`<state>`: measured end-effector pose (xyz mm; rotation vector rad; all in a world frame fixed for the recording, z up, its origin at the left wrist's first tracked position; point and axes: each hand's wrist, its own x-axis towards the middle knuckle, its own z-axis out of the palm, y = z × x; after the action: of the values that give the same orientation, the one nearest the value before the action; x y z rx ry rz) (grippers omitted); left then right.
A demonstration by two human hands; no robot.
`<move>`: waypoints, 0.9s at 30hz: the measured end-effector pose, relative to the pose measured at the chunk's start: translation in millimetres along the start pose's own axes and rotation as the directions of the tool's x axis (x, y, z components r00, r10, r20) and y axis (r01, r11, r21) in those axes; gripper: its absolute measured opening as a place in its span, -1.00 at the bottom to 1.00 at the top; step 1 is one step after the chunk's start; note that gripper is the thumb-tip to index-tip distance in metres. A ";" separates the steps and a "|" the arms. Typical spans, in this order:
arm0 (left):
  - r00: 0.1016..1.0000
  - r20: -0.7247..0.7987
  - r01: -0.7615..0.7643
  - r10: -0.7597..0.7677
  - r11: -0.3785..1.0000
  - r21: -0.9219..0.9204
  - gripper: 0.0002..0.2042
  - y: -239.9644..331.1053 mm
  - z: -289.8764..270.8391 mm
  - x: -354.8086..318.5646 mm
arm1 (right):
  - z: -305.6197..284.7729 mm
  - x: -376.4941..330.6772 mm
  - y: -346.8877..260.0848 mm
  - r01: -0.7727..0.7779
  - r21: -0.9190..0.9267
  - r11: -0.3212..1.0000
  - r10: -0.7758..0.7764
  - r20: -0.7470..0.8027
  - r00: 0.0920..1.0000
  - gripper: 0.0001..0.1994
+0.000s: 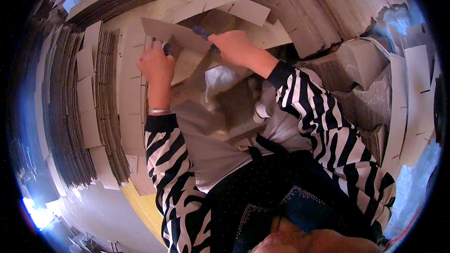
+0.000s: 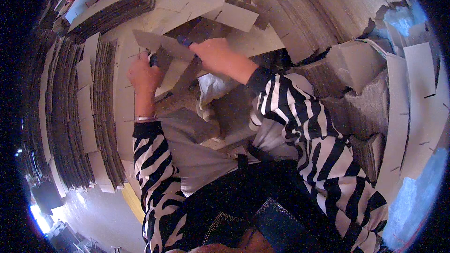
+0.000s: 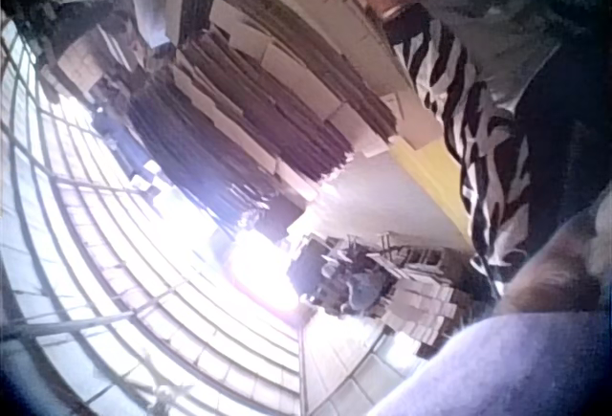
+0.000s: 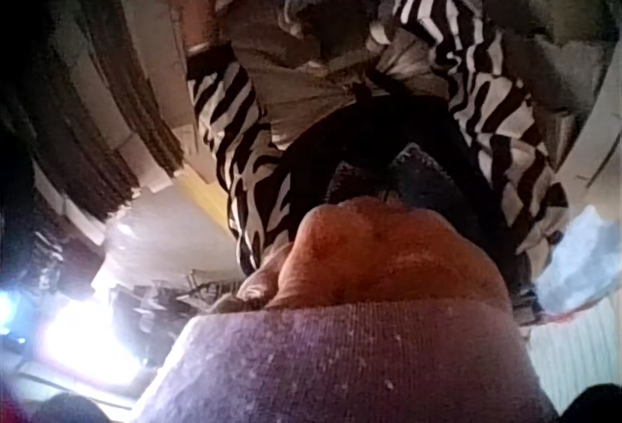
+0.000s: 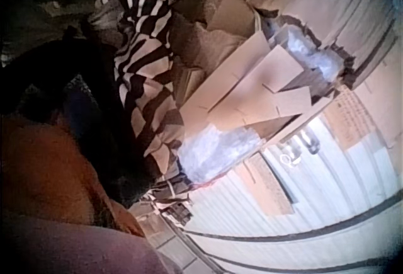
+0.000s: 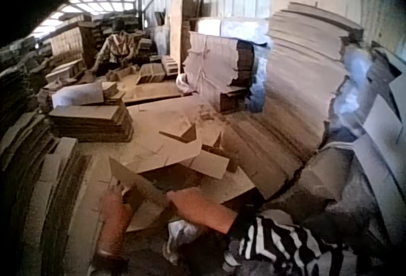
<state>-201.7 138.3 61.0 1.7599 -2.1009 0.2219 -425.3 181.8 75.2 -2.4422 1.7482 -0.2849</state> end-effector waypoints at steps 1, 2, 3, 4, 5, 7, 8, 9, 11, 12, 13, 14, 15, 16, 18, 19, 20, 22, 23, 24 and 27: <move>0.996 0.074 -0.036 0.045 0.993 -0.114 -0.78 14.5 -4.1 -0.6 | 1.0 -10.1 13.9 -0.030 -0.012 0.999 0.030 -0.035 0.999 -0.70; 0.987 0.162 0.011 0.004 0.996 -0.087 -0.78 -21.6 -32.4 -24.9 | 28.1 6.4 -21.1 0.057 0.087 0.995 -0.051 -0.074 0.996 -0.68; 0.974 0.223 -0.004 0.048 0.981 -0.193 -0.77 -9.9 -39.8 -25.3 | 23.7 2.8 -17.8 0.055 0.062 0.997 -0.052 -0.056 0.997 -0.67; 0.949 0.296 -0.047 0.109 0.977 -0.208 -0.78 -1.2 -36.0 -27.5 | 20.4 -0.6 -16.4 0.054 0.038 0.998 -0.053 -0.037 0.998 -0.66; 0.915 0.366 -0.089 0.168 0.970 -0.225 -0.78 5.9 -26.5 -32.0 | 15.9 -3.1 -14.5 0.055 0.016 0.998 -0.055 -0.017 0.998 -0.66; 0.865 0.452 -0.133 0.220 0.967 -0.218 -0.78 13.2 -8.8 -38.6 | 12.7 -4.9 -11.8 0.094 0.049 0.994 -0.093 -0.010 0.996 -0.64; 0.856 0.471 -0.133 0.213 0.971 -0.197 -0.79 12.9 0.1 -38.6 | 13.1 -3.7 -14.2 0.121 0.072 0.990 -0.121 -0.006 0.993 -0.62; 0.846 0.490 -0.136 0.210 0.974 -0.183 -0.79 15.2 4.2 -37.3 | 14.1 -2.3 -15.5 0.094 0.045 0.995 -0.097 0.084 0.992 -0.63; 0.843 0.456 -0.196 0.286 0.952 -0.235 -0.80 15.6 7.3 -42.1 | 15.1 -0.2 -19.4 0.048 -0.019 0.999 -0.041 0.258 0.965 -0.65; 0.839 0.437 -0.226 0.324 0.939 -0.261 -0.80 15.3 8.7 -43.8 | 21.8 -1.4 -18.1 0.045 0.001 0.999 -0.044 0.219 0.975 -0.64; 0.876 0.369 -0.192 0.310 0.927 -0.323 -0.80 22.2 6.8 -39.8 | 24.8 -6.6 -11.8 0.032 0.008 0.999 -0.033 0.177 0.984 -0.63; 0.908 0.302 -0.162 0.292 0.907 -0.389 -0.79 29.8 5.2 -35.1 | 26.8 -11.7 -3.7 0.017 0.013 1.000 -0.018 0.134 0.991 -0.62; 0.937 0.244 -0.124 0.250 0.891 -0.437 -0.79 28.1 0.8 -32.8 | 23.2 -11.0 -8.0 -0.008 0.009 1.000 0.006 0.156 0.988 -0.63; 0.970 0.139 -0.132 0.198 0.915 -0.381 -0.78 26.2 -1.1 -27.4 | 18.7 -10.8 -10.1 -0.037 0.003 0.999 0.036 0.178 0.983 -0.64; 0.989 -0.090 -0.134 0.113 0.952 -0.275 -0.75 22.0 0.1 -10.3 | 2.8 -9.7 -8.0 -0.037 -0.017 0.999 0.039 0.145 0.989 -0.66; 0.991 -0.015 -0.136 0.136 0.970 -0.201 -0.72 22.1 1.8 -4.3 | -8.7 -8.4 -2.8 -0.007 -0.030 1.000 0.010 0.090 0.996 -0.65; 0.990 0.071 -0.120 0.126 0.989 -0.087 -0.70 7.8 0.3 -5.1 | -9.1 0.9 -6.5 0.056 -0.014 0.998 -0.055 0.035 0.998 -0.65; 0.987 0.151 -0.070 0.057 0.995 0.078 -0.68 -24.5 -2.9 -13.3 | -7.8 29.9 -14.0 0.052 0.066 0.996 -0.045 -0.109 0.993 -0.67; 0.991 0.134 -0.026 0.011 0.994 0.109 -0.67 -42.8 -3.6 -19.9 | -7.7 48.3 -19.7 0.055 0.094 0.994 -0.037 -0.177 0.984 -0.67; 0.994 0.105 -0.040 0.034 0.997 0.060 -0.67 -21.2 4.0 -7.5 | -17.9 50.8 10.7 0.020 -0.001 1.000 -0.020 -0.229 0.973 -0.67; 0.986 -0.113 -0.134 0.125 0.988 -0.078 -0.66 25.5 11.2 10.0 | -29.2 54.7 63.5 -0.101 -0.210 0.973 0.056 -0.208 0.976 -0.63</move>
<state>-230.0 130.2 57.9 1.5300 -2.1167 0.2530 -473.2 109.7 94.7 -2.5625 2.0574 -0.3598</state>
